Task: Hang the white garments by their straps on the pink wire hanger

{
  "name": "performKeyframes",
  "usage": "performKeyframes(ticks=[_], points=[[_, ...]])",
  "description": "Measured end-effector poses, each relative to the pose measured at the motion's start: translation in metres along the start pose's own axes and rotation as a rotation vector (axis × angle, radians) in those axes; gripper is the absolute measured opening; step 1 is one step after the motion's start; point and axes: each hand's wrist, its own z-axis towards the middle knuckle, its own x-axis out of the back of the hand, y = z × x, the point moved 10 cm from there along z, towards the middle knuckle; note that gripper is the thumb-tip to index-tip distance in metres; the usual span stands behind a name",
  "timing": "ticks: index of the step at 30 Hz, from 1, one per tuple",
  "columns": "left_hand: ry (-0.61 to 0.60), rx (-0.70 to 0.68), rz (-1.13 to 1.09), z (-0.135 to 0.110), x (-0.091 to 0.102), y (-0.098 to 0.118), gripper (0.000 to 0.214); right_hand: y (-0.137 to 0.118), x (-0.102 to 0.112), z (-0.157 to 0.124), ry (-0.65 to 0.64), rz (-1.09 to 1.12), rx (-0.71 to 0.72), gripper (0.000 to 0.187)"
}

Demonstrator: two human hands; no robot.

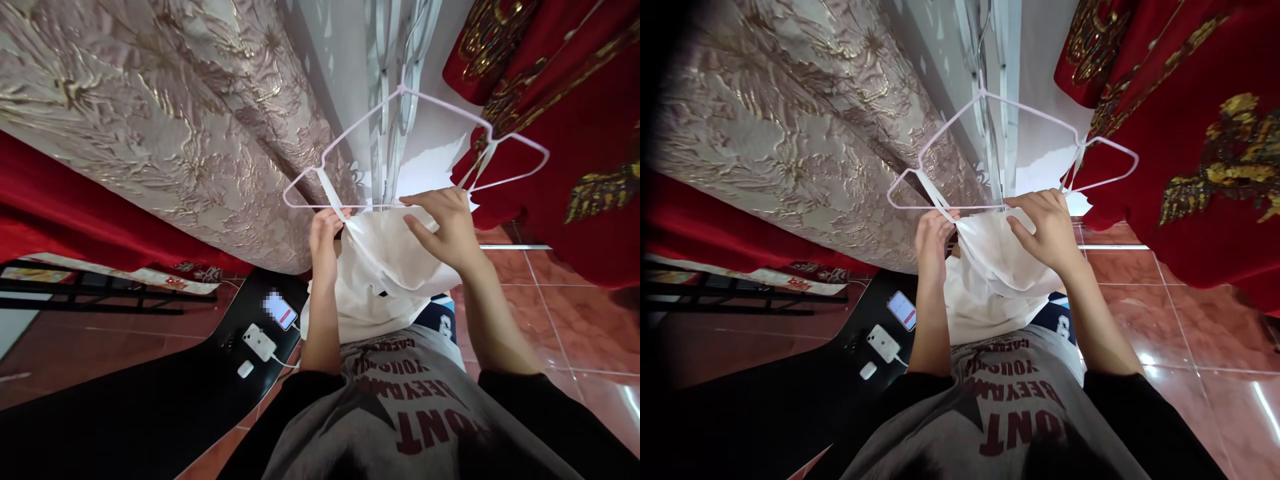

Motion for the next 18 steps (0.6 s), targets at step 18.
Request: performKeyframes(ticks=[18], points=[[0.363,-0.719,0.222,0.012,0.053,0.145,0.032,-0.013,0.015,-0.007,0.004,0.088,-0.003,0.024]])
